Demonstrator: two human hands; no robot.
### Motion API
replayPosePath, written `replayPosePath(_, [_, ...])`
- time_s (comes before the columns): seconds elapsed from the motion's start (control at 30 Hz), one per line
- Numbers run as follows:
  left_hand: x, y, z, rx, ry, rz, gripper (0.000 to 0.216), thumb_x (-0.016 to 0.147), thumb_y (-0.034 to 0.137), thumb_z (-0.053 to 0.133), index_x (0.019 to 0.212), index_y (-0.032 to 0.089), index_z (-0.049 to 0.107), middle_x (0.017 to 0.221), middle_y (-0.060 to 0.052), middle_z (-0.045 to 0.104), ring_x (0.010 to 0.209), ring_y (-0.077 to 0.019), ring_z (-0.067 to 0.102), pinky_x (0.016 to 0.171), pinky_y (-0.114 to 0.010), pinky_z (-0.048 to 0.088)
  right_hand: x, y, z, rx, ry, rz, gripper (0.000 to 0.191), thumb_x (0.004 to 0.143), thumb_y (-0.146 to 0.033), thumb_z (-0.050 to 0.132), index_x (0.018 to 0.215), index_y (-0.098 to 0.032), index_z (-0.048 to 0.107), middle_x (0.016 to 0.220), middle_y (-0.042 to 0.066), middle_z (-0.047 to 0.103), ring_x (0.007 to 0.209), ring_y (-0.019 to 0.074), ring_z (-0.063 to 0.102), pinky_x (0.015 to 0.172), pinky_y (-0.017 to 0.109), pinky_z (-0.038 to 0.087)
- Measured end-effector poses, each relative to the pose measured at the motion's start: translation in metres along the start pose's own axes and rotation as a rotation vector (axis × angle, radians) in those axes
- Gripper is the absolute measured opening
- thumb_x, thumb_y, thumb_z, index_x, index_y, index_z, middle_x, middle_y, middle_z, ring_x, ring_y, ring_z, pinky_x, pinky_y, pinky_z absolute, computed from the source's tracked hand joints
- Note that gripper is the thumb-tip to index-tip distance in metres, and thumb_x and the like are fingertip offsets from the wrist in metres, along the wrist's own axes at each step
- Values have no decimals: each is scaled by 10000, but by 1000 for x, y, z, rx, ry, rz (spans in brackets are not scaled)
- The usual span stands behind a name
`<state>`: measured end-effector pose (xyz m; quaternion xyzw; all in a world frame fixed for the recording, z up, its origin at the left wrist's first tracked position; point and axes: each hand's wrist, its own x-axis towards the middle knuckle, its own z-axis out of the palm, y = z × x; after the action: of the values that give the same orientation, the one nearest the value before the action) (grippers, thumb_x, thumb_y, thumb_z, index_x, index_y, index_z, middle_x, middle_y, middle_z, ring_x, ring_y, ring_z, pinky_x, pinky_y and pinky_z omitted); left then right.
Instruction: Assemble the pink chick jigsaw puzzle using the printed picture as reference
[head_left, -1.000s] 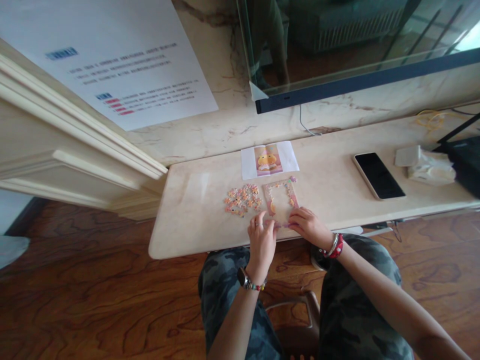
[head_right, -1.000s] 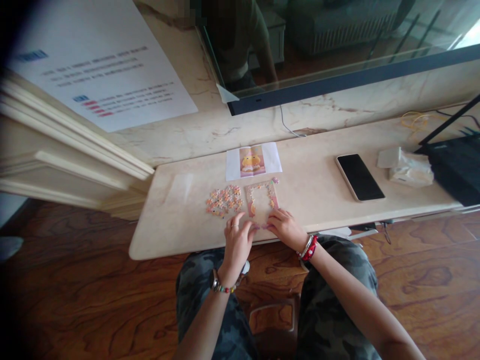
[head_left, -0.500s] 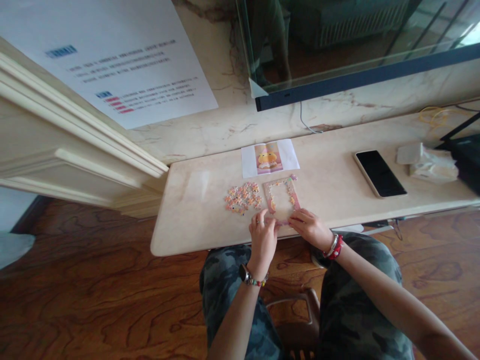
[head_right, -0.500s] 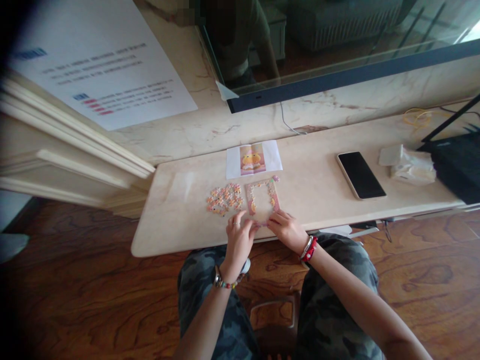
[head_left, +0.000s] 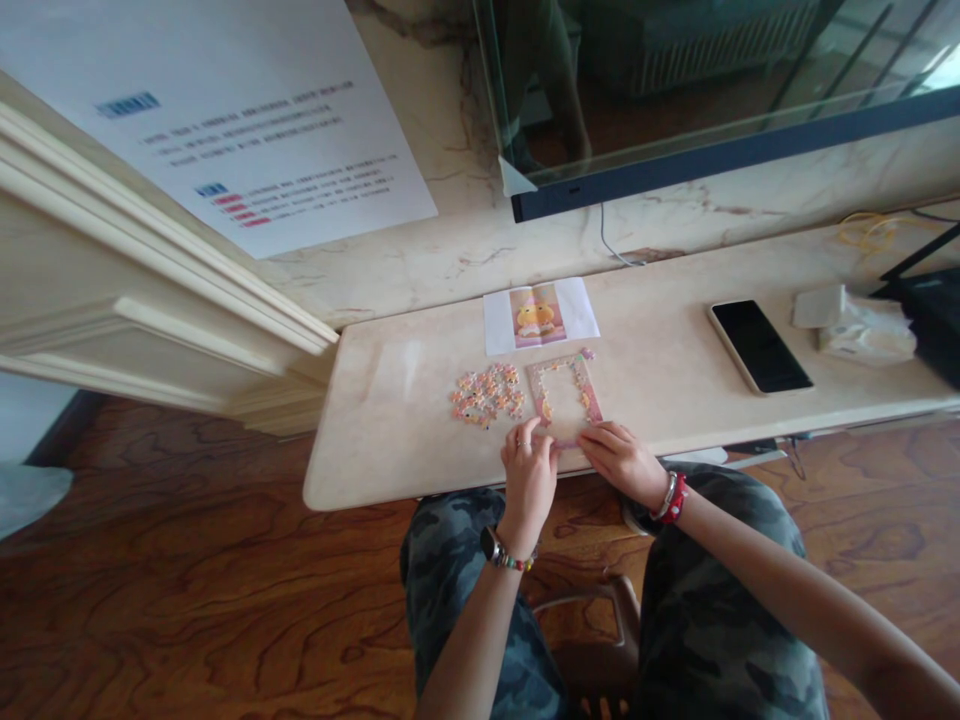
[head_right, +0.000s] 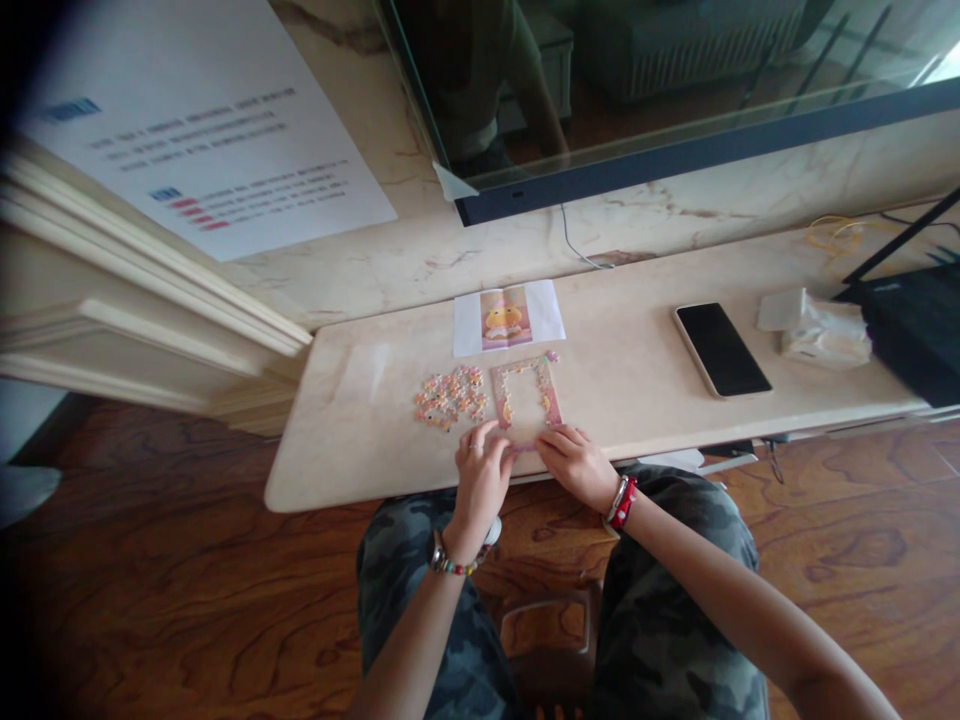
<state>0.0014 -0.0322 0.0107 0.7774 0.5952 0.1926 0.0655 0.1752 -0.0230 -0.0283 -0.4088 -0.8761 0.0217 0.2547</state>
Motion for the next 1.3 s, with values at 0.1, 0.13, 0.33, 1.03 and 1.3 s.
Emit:
replayPosePath(0.1, [-1, 2, 0, -10, 7, 10, 92, 782, 213, 483, 844, 185, 544, 1133, -74, 455, 1066, -216, 401, 869, -390, 374, 0, -1, -1, 16, -6, 9, 248, 823, -190, 416, 1006, -169, 581, 991, 95, 573, 924, 183, 490, 779, 328, 448])
replayPosePath(0.13, [-1, 2, 0, -13, 7, 9, 90, 779, 211, 487, 843, 183, 544, 1134, -76, 455, 1067, -216, 402, 865, -391, 377, 0, -1, -1, 18, -7, 11, 250, 823, -190, 415, 1010, -171, 581, 992, 94, 574, 922, 182, 491, 782, 329, 448])
replayPosePath(0.33, [2, 4, 3, -12, 6, -13, 81, 762, 199, 507, 826, 185, 556, 1124, -82, 461, 1059, -225, 408, 847, -392, 388, 0, -1, -1, 28, -20, 24, 256, 825, -190, 412, 1020, -164, 575, 995, 100, 577, 943, 189, 485, 786, 337, 444])
replayPosePath(1.03, [5, 7, 0, 76, -26, -70, 104, 757, 208, 512, 850, 200, 559, 1121, -83, 443, 1044, -232, 413, 802, -387, 412, 6, -8, -7, -64, -105, -5, 349, 806, -179, 445, 1137, -273, 508, 986, 82, 558, 945, 197, 482, 737, 320, 431])
replayPosePath(1.3, [-2, 11, 3, 65, 45, -82, 137, 762, 212, 510, 880, 205, 578, 1139, -83, 455, 1050, -233, 413, 825, -406, 405, 13, -13, -9, -48, -142, 43, 270, 787, -184, 468, 1024, -254, 577, 944, 75, 557, 917, 194, 471, 742, 314, 423])
